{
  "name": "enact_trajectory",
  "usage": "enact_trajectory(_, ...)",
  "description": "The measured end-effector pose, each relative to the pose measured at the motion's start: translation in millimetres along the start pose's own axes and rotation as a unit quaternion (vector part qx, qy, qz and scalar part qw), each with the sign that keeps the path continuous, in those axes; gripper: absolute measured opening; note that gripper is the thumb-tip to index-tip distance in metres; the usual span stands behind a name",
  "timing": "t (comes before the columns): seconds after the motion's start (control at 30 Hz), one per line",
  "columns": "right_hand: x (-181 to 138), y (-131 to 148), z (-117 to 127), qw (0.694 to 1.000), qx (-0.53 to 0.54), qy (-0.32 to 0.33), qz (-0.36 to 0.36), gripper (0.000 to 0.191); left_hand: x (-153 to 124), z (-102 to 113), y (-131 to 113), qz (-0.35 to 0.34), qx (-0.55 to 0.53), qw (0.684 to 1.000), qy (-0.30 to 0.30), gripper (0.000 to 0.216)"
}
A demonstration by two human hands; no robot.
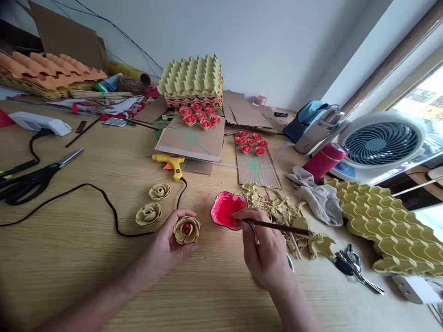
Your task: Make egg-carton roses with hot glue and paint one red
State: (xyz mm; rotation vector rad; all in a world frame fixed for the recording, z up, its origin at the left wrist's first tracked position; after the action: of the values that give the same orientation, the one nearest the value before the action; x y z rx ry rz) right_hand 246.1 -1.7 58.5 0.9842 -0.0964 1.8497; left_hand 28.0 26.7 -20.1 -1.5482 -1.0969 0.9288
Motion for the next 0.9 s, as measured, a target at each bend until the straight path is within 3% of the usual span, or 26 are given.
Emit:
enact_trajectory(0.33,7.6,8.5,-3.8,0.997,-0.037,0.054,0.031,0.025,-2.1,-0.9,-1.1,-0.008,-0.001,1.000,0.010,0.043)
enact_trajectory(0.57,3.7,3.1,-3.8,0.998,-0.010,0.061,0.000,0.024,-1.4,2.4,0.2,-0.001,0.029,1.000,-0.001,0.044)
enact_trajectory(0.67,-0.4,-4.0,0.3,0.999,0.016,0.027,-0.043,0.022,-2.5,1.2,-0.5,0.008,0.025,1.000,-0.002,0.052)
enact_trajectory(0.77,-4.8,-5.2,7.0,0.992,0.080,-0.049,-0.081,0.021,-3.8,-2.2,3.8,0.032,-0.019,0.999,0.009,0.056)
enact_trajectory(0.83,-6.9,0.9,8.0,0.982,0.152,-0.078,-0.078,0.022,-4.4,-4.6,7.3,0.043,-0.047,0.998,0.019,0.054)
enact_trajectory(0.9,-9.0,11.3,5.0,0.975,0.207,-0.068,-0.053,0.024,-4.3,-5.6,8.7,0.042,-0.063,0.997,0.021,0.051)
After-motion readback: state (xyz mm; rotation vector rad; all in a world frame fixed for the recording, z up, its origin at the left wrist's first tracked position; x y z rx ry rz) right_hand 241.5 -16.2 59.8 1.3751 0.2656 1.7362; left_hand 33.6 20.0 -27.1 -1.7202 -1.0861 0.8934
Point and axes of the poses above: each hand's wrist, its own x-axis towards the middle knuckle, its own z-axis out of the back of the hand, y = z × x, the point moved 5 cm from there along x, towards the middle knuckle, and after that the axes turned 12 degrees about -x, right-handed, at the moved point
